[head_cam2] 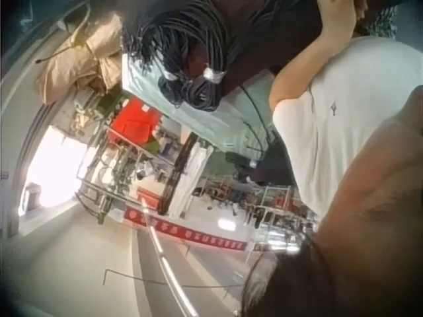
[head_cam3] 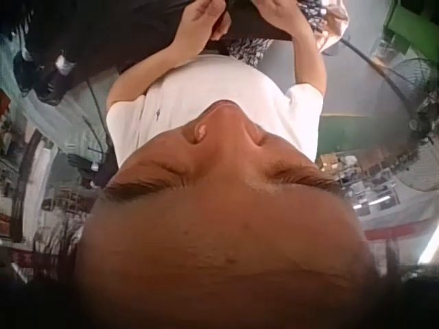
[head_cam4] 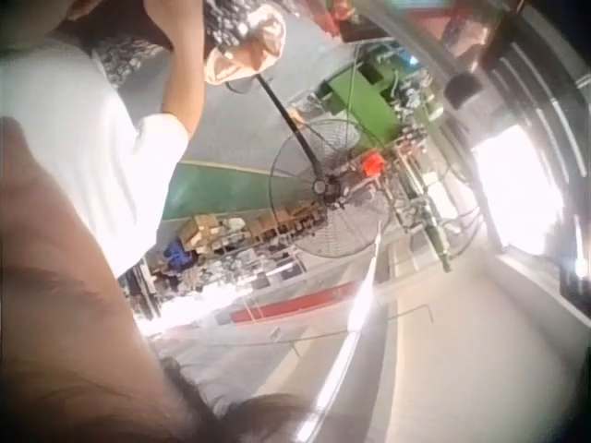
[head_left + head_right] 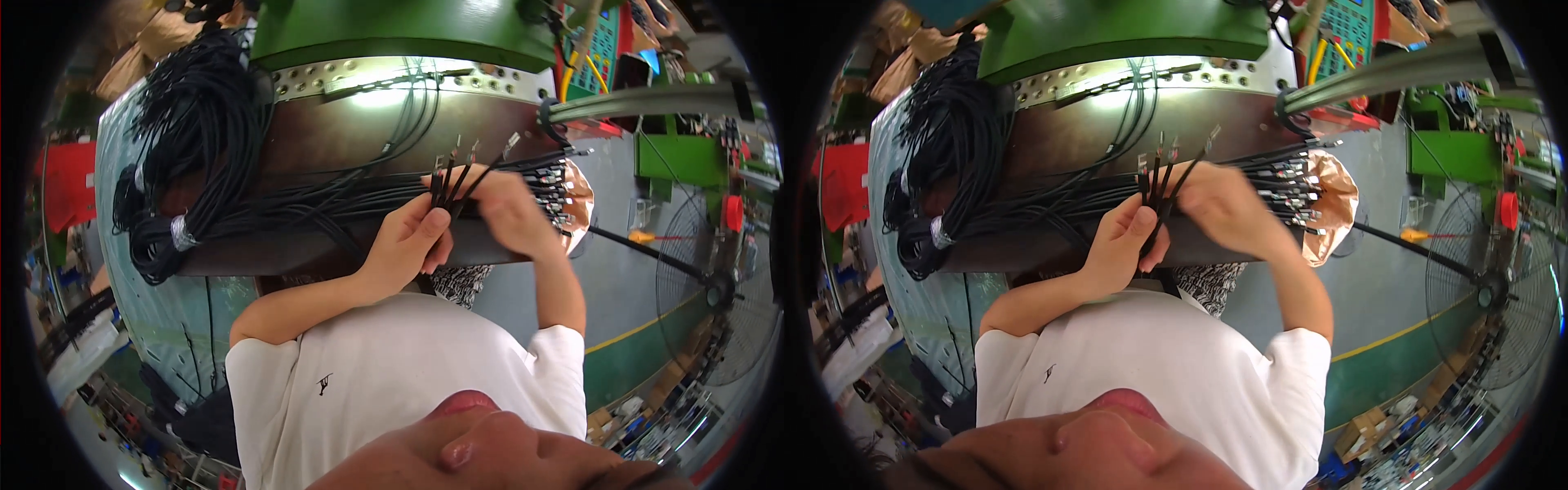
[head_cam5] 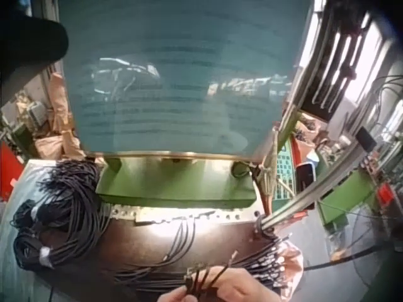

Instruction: Plugging black cable connectors into a testing fixture at a factory workstation.

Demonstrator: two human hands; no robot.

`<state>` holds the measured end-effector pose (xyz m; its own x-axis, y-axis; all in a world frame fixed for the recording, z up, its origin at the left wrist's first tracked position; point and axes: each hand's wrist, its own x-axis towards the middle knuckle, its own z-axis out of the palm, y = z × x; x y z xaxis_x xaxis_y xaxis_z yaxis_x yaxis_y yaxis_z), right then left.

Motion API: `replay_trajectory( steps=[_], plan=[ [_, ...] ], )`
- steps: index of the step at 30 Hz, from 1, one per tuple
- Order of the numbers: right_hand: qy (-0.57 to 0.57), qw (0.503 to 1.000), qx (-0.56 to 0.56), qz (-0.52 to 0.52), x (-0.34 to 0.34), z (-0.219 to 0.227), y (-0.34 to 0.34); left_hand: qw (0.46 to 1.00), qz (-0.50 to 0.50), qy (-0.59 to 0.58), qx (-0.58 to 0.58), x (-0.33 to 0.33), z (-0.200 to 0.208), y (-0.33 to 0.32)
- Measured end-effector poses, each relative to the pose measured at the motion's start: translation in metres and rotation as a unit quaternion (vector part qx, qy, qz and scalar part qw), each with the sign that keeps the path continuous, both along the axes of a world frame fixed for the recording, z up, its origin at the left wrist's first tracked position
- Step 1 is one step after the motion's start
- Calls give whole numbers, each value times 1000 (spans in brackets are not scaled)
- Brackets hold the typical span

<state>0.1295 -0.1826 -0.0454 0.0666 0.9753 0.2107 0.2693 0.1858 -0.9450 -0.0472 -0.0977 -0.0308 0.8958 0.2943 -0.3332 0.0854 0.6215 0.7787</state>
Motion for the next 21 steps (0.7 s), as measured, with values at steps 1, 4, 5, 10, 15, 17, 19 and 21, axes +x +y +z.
replay_trajectory(
  steps=[1,4,5,10,15,17,19,21],
  plan=[
    [-9,998,-58,16,19,14,13,999,27,34,8,-3,4,1],
    [-543,808,-15,-226,39,4,59,996,52,53,-41,-7,-2,-2],
    [-555,804,-9,-214,39,-3,74,996,57,47,-47,-7,-8,-5],
    [-547,818,111,-142,51,-41,125,993,54,56,-92,-8,-12,-4],
    [-397,907,77,-115,50,-15,76,989,60,70,-114,-18,-7,1],
    [-374,922,43,-93,40,-7,51,988,57,69,-127,-19,-11,-1],
    [-384,921,2,-72,30,-1,32,987,57,65,-136,-21,-15,-4],
    [-422,897,54,-122,15,4,20,986,54,68,-145,-20,-16,-4]
  ],
)
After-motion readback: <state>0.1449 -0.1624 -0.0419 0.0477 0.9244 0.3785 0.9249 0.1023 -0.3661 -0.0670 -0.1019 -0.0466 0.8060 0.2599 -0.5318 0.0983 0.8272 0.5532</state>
